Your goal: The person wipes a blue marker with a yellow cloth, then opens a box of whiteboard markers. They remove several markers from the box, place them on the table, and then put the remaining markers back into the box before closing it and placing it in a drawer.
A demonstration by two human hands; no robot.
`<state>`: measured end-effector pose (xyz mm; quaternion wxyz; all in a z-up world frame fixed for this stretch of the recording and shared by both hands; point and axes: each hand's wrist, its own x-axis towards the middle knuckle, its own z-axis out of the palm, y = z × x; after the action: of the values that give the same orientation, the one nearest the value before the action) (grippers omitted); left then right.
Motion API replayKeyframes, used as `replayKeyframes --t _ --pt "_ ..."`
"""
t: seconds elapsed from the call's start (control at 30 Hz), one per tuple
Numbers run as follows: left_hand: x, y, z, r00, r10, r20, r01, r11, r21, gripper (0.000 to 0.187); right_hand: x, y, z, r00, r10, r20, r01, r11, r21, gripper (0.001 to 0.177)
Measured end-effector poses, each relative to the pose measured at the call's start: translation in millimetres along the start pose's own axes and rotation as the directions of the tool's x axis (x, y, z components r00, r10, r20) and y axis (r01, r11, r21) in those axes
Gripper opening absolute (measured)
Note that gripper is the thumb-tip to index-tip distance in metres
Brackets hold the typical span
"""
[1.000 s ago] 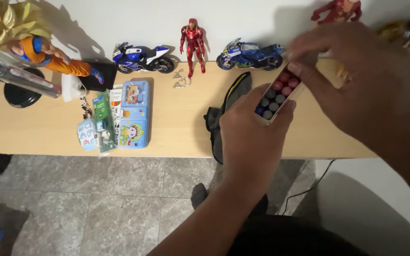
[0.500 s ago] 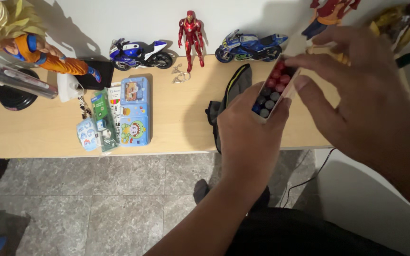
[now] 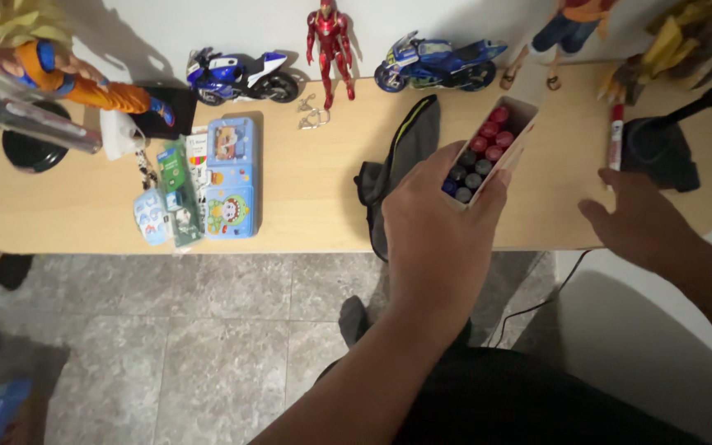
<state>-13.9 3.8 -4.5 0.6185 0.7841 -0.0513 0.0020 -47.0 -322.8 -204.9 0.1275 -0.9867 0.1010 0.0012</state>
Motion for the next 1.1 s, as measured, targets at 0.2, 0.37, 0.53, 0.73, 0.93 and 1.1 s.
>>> replayKeyframes --t 0.2,0.37,0.53,0.73,0.93,1.1 --pt "1.0 -1.2 16.3 1.0 0.012 -0.025 -0.011 0.999 0.048 0.027 -11.8 -7.7 5.9 0.962 0.178 0.209 -0.166 0.983 -0.076 0.064" --pt "5.2 -0.7 32.2 0.997 0.042 -0.071 -0.039 0.998 0.052 0.027 -26.5 -38.4 -15.6 0.998 0.037 -0.047 -0.038 0.999 -0.027 0.053" --pt "8.7 4.6 47.1 0.997 0.042 -0.059 -0.04 0.998 0.044 0.026 -11.5 -10.0 -8.7 0.995 -0.051 -0.089 0.044 0.995 -0.085 0.041" --pt "7.7 3.2 68.7 0.994 0.056 -0.091 -0.058 0.998 -0.01 0.029 -12.2 -0.1 -14.5 0.993 -0.083 -0.083 0.089 0.994 0.07 0.038" --pt "-0.8 3.1 79.3 0.992 0.095 -0.084 -0.092 0.995 0.038 0.03 6.9 -6.0 -17.6 0.995 -0.096 0.023 0.092 0.985 0.144 0.067" --pt "-6.7 5.8 80.0 0.988 0.13 -0.082 -0.126 0.99 0.062 0.029 9.7 -39.4 -42.7 0.981 0.027 0.191 -0.068 0.974 0.216 0.088"
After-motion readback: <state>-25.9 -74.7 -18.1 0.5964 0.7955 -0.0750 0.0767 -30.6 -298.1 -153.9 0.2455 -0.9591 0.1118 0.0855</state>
